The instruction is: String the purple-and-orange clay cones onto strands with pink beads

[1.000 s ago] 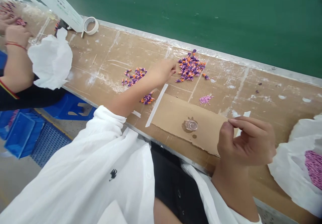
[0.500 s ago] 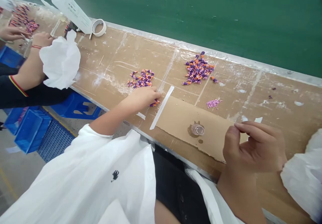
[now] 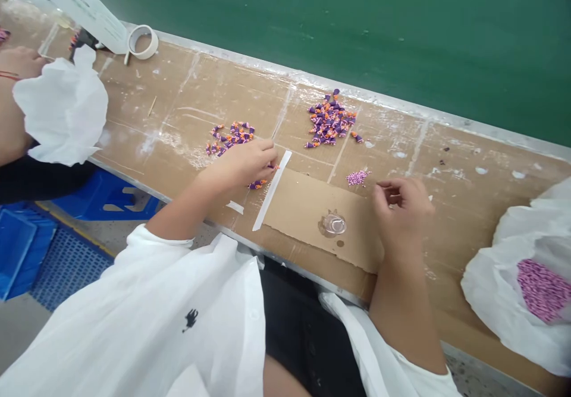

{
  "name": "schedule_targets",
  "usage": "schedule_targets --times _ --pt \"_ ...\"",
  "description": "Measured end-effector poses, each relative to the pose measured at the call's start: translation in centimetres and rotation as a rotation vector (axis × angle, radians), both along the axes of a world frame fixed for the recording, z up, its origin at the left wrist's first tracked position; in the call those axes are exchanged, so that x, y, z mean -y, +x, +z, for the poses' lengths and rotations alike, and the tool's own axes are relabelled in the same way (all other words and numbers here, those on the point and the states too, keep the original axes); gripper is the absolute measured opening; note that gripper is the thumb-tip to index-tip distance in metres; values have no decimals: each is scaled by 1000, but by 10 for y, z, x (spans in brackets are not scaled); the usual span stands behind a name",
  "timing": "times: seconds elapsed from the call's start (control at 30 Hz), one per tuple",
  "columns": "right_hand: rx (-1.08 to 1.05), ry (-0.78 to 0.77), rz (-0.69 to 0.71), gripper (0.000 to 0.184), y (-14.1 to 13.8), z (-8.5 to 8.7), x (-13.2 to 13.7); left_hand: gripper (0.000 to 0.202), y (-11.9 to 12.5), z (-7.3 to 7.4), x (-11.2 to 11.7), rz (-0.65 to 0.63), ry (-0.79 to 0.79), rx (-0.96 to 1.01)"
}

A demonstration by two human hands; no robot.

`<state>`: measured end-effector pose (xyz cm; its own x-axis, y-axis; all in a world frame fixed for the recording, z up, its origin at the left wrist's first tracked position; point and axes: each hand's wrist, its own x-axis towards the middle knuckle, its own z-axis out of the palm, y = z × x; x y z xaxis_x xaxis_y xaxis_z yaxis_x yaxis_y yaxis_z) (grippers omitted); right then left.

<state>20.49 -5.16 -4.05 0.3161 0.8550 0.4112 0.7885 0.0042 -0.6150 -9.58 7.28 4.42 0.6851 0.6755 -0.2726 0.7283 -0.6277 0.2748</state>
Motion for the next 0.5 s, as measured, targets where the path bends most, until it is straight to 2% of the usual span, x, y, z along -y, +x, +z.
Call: schedule_targets --times 0.13,0.27,0.4,0.5 --pt "39 -174 45 12 4 -9 1 7 22 8 11 43 -94 572" --pt "67 -226 29 17 -1 -8 4 19 62 6 38 86 -442 942" --pt "128 -258 4 17 -7 -8 1 25 89 -19 58 212 -795 1161" --pt "215 -323 16 16 -9 -11 -2 23 92 -41 59 271 -828 1147"
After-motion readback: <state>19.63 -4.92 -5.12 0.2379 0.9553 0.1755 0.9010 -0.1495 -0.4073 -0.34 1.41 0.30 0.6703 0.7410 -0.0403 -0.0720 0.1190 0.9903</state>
